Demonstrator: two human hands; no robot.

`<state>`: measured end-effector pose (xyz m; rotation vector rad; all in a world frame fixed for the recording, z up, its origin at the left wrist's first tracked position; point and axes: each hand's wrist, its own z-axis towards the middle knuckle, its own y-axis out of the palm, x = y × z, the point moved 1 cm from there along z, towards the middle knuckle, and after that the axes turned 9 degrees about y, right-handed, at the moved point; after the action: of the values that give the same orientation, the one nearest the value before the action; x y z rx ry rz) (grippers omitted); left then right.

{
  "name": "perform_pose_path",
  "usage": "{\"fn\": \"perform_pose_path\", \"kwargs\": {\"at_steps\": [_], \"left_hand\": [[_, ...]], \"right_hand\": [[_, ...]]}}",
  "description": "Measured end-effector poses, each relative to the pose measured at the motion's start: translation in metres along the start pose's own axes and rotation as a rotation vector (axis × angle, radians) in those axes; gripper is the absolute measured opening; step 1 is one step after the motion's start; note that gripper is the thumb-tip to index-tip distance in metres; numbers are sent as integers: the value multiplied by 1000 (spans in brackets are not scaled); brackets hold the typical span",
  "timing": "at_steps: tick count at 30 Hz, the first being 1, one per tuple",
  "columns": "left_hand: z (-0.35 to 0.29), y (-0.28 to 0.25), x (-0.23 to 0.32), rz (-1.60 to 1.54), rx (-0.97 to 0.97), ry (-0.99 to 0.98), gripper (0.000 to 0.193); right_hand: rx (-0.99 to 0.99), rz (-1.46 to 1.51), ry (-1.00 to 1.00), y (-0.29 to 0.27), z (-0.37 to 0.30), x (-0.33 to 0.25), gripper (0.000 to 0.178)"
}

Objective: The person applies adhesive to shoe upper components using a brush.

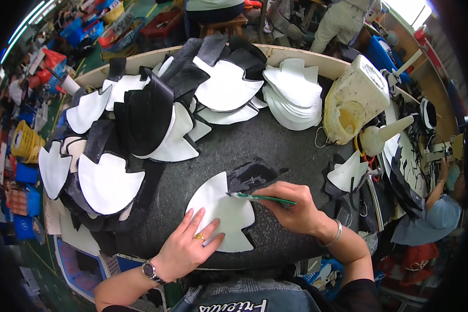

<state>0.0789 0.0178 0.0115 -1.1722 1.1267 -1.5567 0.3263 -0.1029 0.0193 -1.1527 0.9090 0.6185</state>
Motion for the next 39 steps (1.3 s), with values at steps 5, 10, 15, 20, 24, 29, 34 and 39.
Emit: {"fn": "perform_pose_path", "kwargs": {"at_steps": [5, 10, 15, 20, 24, 29, 34, 39], "left_hand": [[-2, 1, -2, -22, -10, 1, 26], [-4, 5, -3, -25, -12, 10, 27], [0, 9, -9, -12, -2, 20, 30], [-6, -2, -15, -59, 32, 40, 32], [-5, -6, -19, -84, -32, 61, 29], [-8, -4, -22, -108, -29, 35, 27], [-9, -5, -23, -158, -30, 42, 25], [-5, -7, -25, -139, -47, 67, 27]], "right_hand": [[-153, -98, -43, -6, -21, -3, 41], [-485, 93, 167, -21, -47, -16, 37], [-165, 198, 311, -44, -5, -22, 24], [-198, 73, -112, -41, 50, -10, 33], [-480, 141, -227, -11, 78, 5, 41], [-788, -70, -187, -47, 79, 14, 40], [-794, -166, -38, -83, 78, 5, 41], [-650, 25, -201, -24, 97, 20, 44]]}}
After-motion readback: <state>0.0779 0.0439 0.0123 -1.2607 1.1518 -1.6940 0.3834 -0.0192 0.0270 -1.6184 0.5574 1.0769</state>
